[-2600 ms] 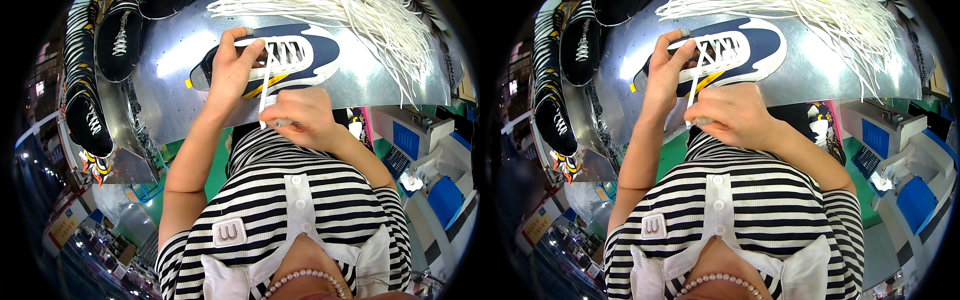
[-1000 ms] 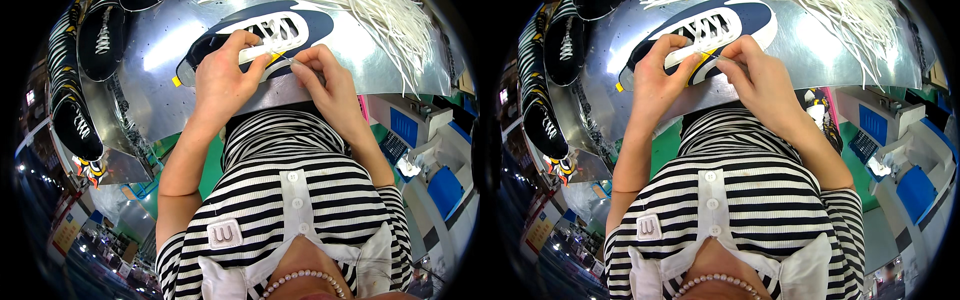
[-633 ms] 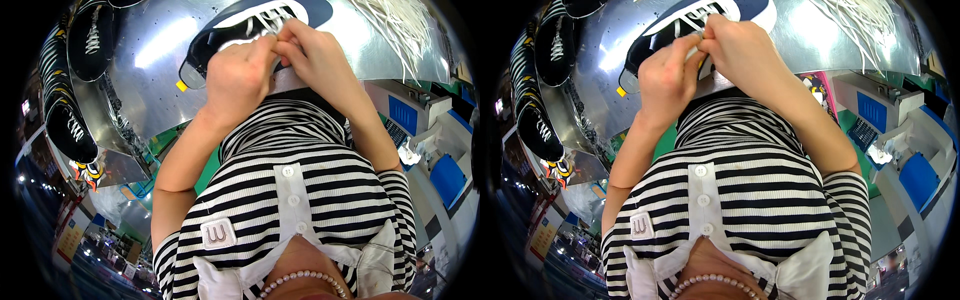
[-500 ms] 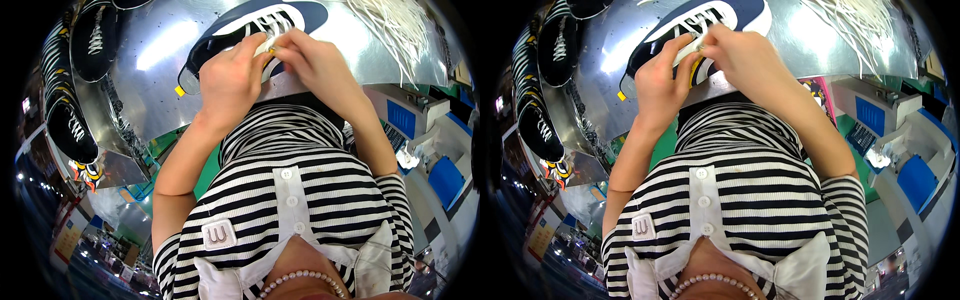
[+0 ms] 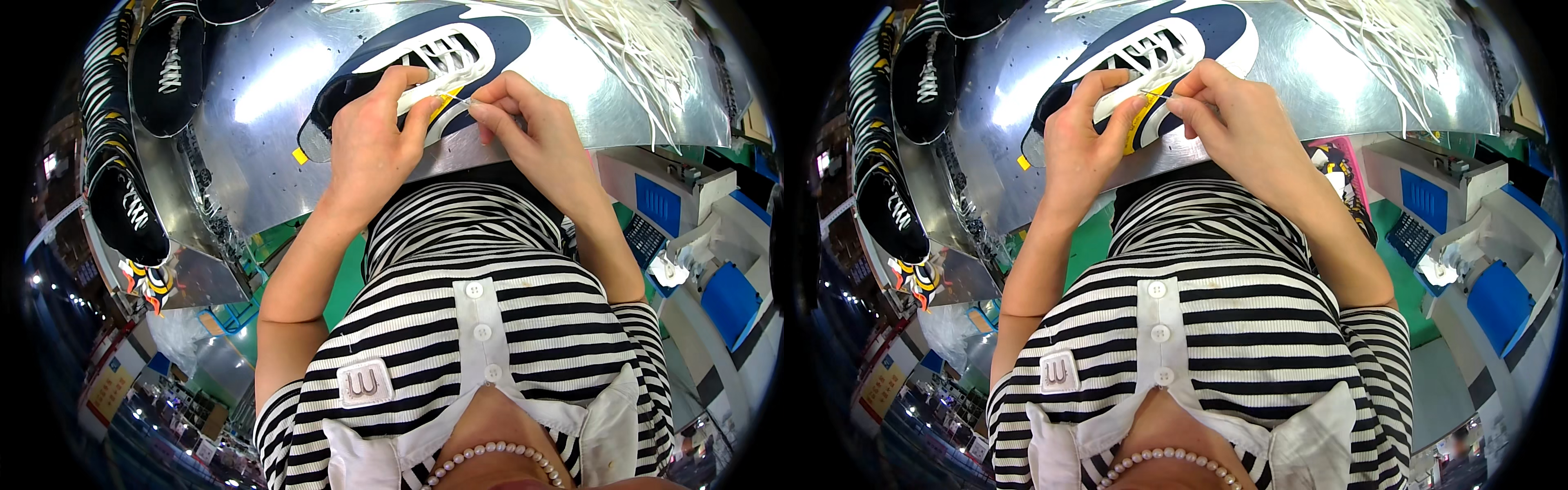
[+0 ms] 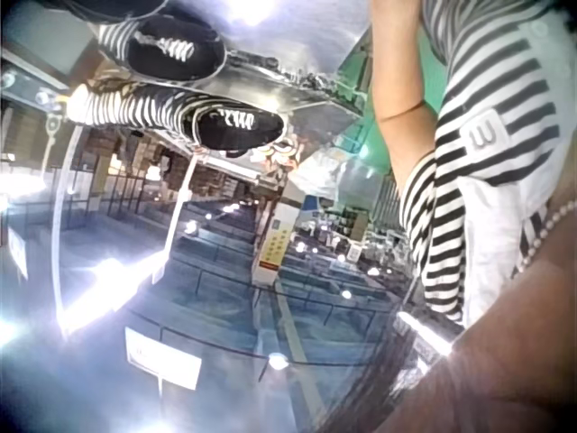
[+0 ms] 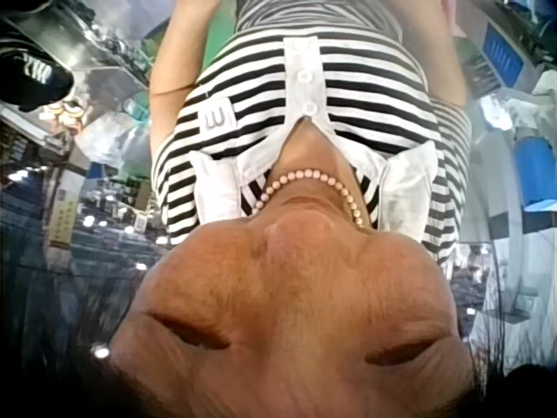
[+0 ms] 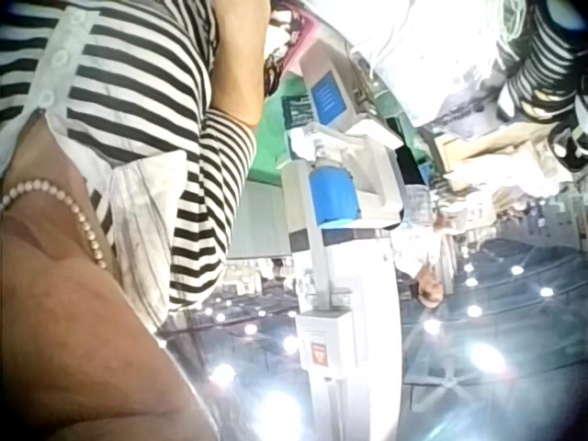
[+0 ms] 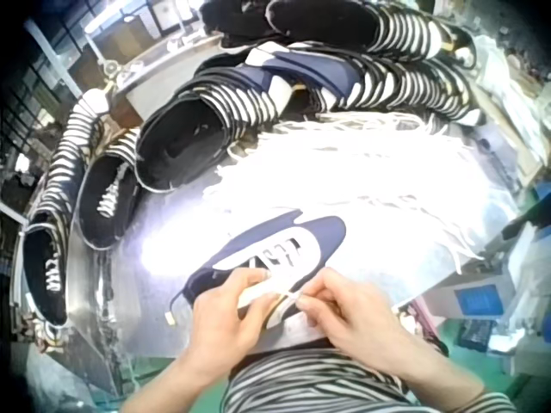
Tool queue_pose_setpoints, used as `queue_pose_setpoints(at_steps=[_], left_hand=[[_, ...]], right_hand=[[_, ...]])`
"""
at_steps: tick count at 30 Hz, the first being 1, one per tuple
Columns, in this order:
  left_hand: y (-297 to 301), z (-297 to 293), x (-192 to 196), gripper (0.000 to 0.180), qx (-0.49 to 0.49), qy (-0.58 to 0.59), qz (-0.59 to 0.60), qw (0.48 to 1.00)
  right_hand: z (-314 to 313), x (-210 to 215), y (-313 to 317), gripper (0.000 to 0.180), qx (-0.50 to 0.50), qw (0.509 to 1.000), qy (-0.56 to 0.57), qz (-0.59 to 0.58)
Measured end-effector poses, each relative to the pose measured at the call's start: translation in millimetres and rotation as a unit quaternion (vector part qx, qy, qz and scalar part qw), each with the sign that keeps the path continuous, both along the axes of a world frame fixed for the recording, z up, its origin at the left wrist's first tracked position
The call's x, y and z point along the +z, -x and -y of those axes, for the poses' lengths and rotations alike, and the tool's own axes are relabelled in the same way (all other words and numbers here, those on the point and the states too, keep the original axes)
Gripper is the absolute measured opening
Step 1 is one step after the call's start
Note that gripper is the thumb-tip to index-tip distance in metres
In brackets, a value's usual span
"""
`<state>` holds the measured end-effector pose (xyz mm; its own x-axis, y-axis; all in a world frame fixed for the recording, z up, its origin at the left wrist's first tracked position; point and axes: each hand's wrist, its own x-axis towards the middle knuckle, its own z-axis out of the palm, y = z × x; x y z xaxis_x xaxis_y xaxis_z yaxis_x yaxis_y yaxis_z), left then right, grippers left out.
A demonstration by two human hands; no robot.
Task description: The person laces a blue and white sneaker by threading white shoelaces through the eyelets. They pull the laces tight and arrange them neatly on the shoe's surface.
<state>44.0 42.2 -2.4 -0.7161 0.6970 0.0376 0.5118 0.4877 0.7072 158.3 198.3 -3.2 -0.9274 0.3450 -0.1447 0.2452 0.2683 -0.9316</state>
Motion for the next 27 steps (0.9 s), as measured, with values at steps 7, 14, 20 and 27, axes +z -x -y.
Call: queue_pose_setpoints(at_steps=[7,14,20,27], left_hand=[[-3,1,-6,0.022,-0.059,0.002,-0.116,0.991],[-9,-2,-9,0.024,-0.067,-0.012,-0.155,0.986],[-1,10,-7,0.022,-0.033,-0.072,0.058,0.995],[9,19,17,0.03,-0.162,0.11,0.017,0.98]], right_hand=[[-1,-4,9,0.016,0.014,1.0,-0.008,0.004],[6,-21,25,0.016,0.038,0.982,-0.171,-0.069],[-35,8,-1,0.013,0.016,0.998,-0.048,-0.029],[-20,-45,41,0.02,-0.106,0.979,-0.112,-0.134]])
